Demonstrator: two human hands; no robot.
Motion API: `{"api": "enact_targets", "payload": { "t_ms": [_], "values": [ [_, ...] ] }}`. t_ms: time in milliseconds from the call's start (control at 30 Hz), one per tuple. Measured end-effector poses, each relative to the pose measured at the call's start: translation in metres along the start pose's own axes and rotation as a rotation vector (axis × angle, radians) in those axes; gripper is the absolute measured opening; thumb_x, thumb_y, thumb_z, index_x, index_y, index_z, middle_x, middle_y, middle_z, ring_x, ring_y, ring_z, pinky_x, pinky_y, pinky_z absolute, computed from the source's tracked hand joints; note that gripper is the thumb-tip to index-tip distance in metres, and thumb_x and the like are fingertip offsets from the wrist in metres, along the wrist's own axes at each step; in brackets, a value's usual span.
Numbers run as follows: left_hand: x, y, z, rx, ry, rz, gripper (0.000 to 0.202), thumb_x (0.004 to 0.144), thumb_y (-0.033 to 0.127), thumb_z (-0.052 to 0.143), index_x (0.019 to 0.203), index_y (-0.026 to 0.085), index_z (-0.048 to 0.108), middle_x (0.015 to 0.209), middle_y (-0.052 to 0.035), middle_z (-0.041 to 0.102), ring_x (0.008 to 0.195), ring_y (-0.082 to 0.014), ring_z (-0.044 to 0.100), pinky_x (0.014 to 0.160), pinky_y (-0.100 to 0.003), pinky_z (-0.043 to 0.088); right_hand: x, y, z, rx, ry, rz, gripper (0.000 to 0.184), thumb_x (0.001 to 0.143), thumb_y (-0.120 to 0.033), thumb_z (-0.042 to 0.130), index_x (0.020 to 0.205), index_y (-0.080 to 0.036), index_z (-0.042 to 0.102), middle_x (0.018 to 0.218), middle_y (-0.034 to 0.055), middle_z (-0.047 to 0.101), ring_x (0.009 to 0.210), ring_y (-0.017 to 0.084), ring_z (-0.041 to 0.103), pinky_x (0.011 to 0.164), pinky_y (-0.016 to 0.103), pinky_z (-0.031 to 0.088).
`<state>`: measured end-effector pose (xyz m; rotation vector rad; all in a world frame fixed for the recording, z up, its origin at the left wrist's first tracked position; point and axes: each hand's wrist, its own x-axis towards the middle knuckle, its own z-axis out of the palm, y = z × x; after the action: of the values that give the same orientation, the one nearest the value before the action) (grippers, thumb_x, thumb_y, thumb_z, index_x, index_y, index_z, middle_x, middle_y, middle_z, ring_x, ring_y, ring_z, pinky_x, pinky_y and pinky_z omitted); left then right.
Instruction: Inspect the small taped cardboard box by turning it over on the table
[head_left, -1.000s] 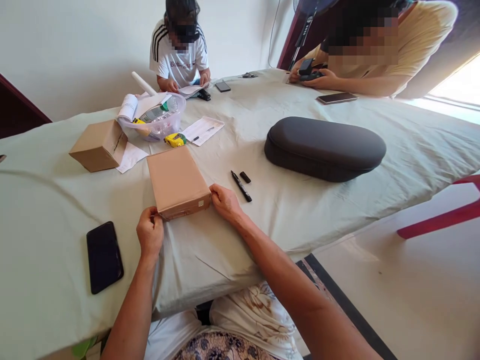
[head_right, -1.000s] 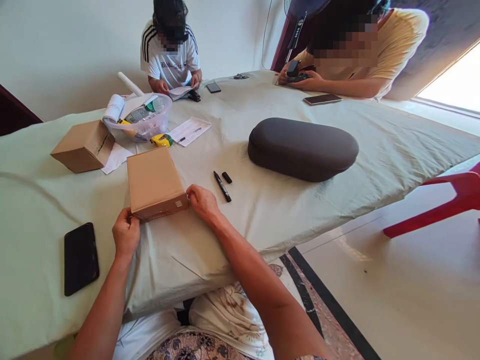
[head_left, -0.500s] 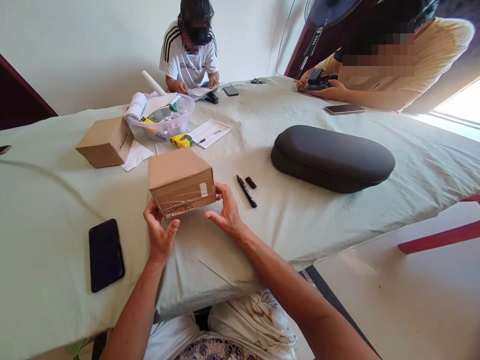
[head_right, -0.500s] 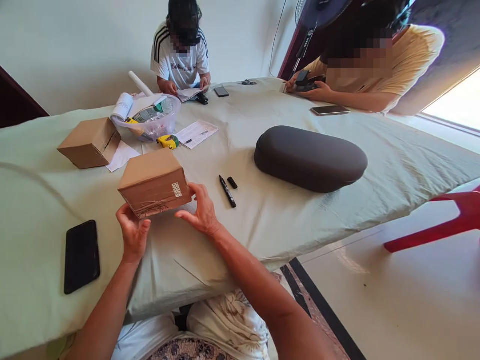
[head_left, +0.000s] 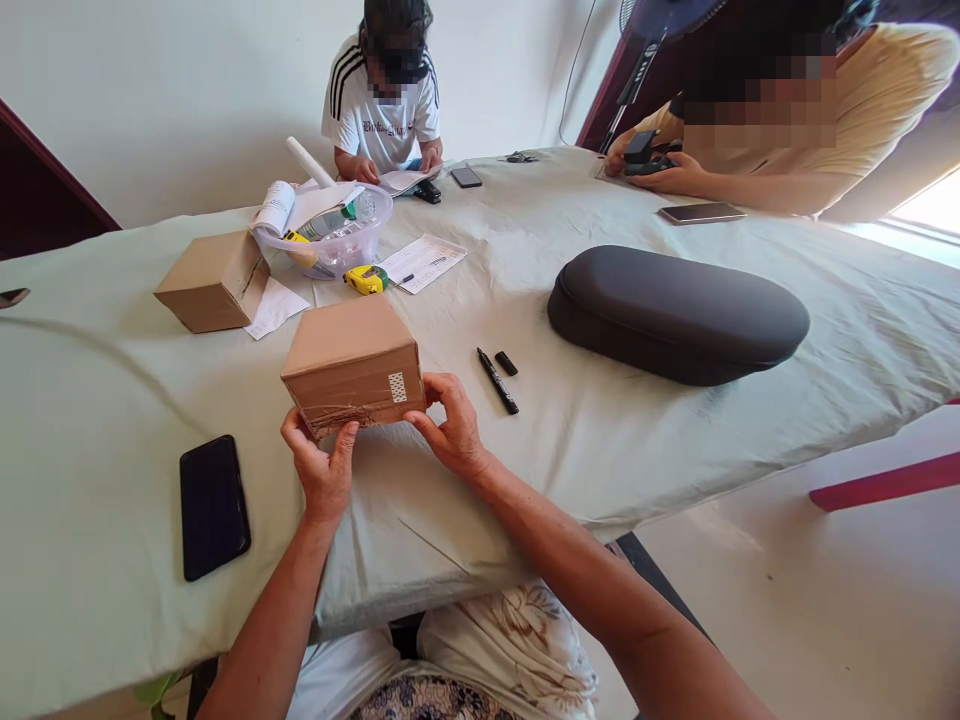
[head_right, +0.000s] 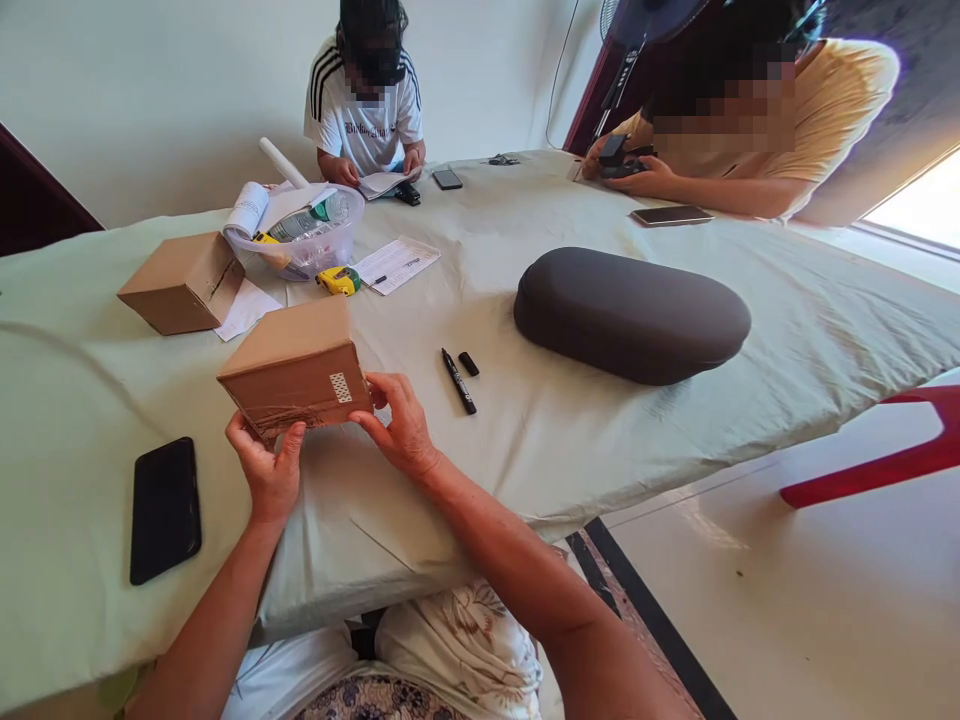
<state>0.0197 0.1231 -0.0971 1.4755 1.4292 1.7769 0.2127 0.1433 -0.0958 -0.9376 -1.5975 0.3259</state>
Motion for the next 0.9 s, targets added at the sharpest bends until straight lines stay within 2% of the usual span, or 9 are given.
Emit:
{"api": "enact_targets", "payload": {
  "t_ms": [267, 333, 400, 467, 533, 600, 700, 800, 900],
  "values": [
    [0.002, -0.002, -0.005, 0.010, 0.020, 0.081, 0.059, 0.084, 0.052, 0.070, 0.127, 0.020, 0.045, 0.121, -0.0126, 0.060, 0.111, -0.0221, 0.064, 0.095, -0.034, 0.051, 0.002, -0.004, -0.005, 0.077, -0.025, 0.073, 0.044, 0.096, -0.056, 0.051, 0.126, -0.025, 0.056, 0.097, 0.0073, 0.063, 0.086, 0.020, 0.061, 0.079, 0.039, 0.055],
    [0.003, -0.001, -0.008, 0.040, 0.021, 0.167, 0.056, 0.088, 0.050, 0.066, 0.131, 0.020, 0.046, 0.124, -0.0139, 0.060, 0.116, -0.0235, 0.063, 0.100, -0.037, 0.049, 0.001, -0.002, -0.003, 0.140, -0.034, 0.155, 0.045, 0.095, -0.058, 0.051, 0.124, -0.024, 0.055, 0.099, 0.0075, 0.063, 0.087, 0.020, 0.062, 0.079, 0.038, 0.056],
    [0.006, 0.001, -0.012, 0.069, 0.021, 0.303, 0.059, 0.089, 0.049, 0.064, 0.137, 0.020, 0.045, 0.136, -0.0166, 0.055, 0.132, -0.0276, 0.054, 0.112, -0.043, 0.041, -0.002, 0.001, 0.001, 0.228, -0.084, 0.256, 0.049, 0.092, -0.062, 0.054, 0.122, -0.023, 0.054, 0.101, 0.0076, 0.065, 0.087, 0.020, 0.064, 0.079, 0.038, 0.056],
    [0.009, 0.005, -0.014, 0.098, 0.023, 0.445, 0.064, 0.088, 0.051, 0.065, 0.141, 0.022, 0.043, 0.147, -0.0180, 0.047, 0.144, -0.0313, 0.041, 0.119, -0.050, 0.032, -0.004, 0.002, 0.004, 0.301, -0.203, 0.355, 0.055, 0.087, -0.066, 0.058, 0.119, -0.022, 0.054, 0.098, 0.0072, 0.067, 0.084, 0.020, 0.066, 0.077, 0.037, 0.057],
    [0.012, 0.011, -0.014, 0.158, 0.033, 0.546, 0.063, 0.088, 0.048, 0.067, 0.141, 0.022, 0.043, 0.150, -0.0181, 0.044, 0.147, -0.0322, 0.036, 0.120, -0.054, 0.028, -0.004, 0.002, 0.007, 0.350, -0.316, 0.437, 0.061, 0.082, -0.070, 0.062, 0.116, -0.020, 0.054, 0.093, 0.0072, 0.069, 0.081, 0.021, 0.068, 0.072, 0.036, 0.057],
    [0.014, 0.019, -0.012, 0.244, 0.028, 0.597, 0.057, 0.090, 0.040, 0.065, 0.140, 0.022, 0.043, 0.149, -0.0183, 0.046, 0.147, -0.0313, 0.035, 0.120, -0.055, 0.028, -0.003, 0.001, 0.008, 0.410, -0.375, 0.508, 0.061, 0.081, -0.072, 0.062, 0.111, -0.019, 0.054, 0.089, 0.0073, 0.070, 0.077, 0.022, 0.069, 0.067, 0.035, 0.057],
    [0.015, 0.030, -0.008, 0.342, -0.023, 0.629, 0.051, 0.093, 0.034, 0.061, 0.139, 0.020, 0.044, 0.146, -0.0192, 0.049, 0.150, -0.0313, 0.032, 0.119, -0.056, 0.029, 0.000, 0.000, 0.006, 0.538, -0.386, 0.592, 0.056, 0.084, -0.070, 0.060, 0.108, -0.020, 0.051, 0.077, 0.0031, 0.069, 0.065, 0.020, 0.068, 0.059, 0.033, 0.056],
    [0.014, 0.036, -0.006, 0.367, -0.058, 0.640, 0.053, 0.090, 0.031, 0.065, 0.138, 0.019, 0.044, 0.145, -0.0200, 0.051, 0.149, -0.0318, 0.033, 0.118, -0.057, 0.031, 0.002, 0.000, 0.002, 0.617, -0.353, 0.649, 0.061, 0.082, -0.065, 0.065, 0.120, -0.022, 0.045, 0.071, -0.0019, 0.068, 0.059, 0.018, 0.068, 0.053, 0.028, 0.053],
    [0.013, 0.038, -0.007, 0.361, -0.059, 0.610, 0.058, 0.086, 0.034, 0.070, 0.136, 0.018, 0.044, 0.143, -0.0214, 0.052, 0.148, -0.0326, 0.034, 0.118, -0.057, 0.032, 0.004, -0.002, 0.000, 0.633, -0.330, 0.688, 0.077, 0.081, -0.059, 0.070, 0.139, -0.023, 0.032, 0.068, -0.0051, 0.067, 0.057, 0.017, 0.069, 0.050, 0.025, 0.050]
  ]
}}
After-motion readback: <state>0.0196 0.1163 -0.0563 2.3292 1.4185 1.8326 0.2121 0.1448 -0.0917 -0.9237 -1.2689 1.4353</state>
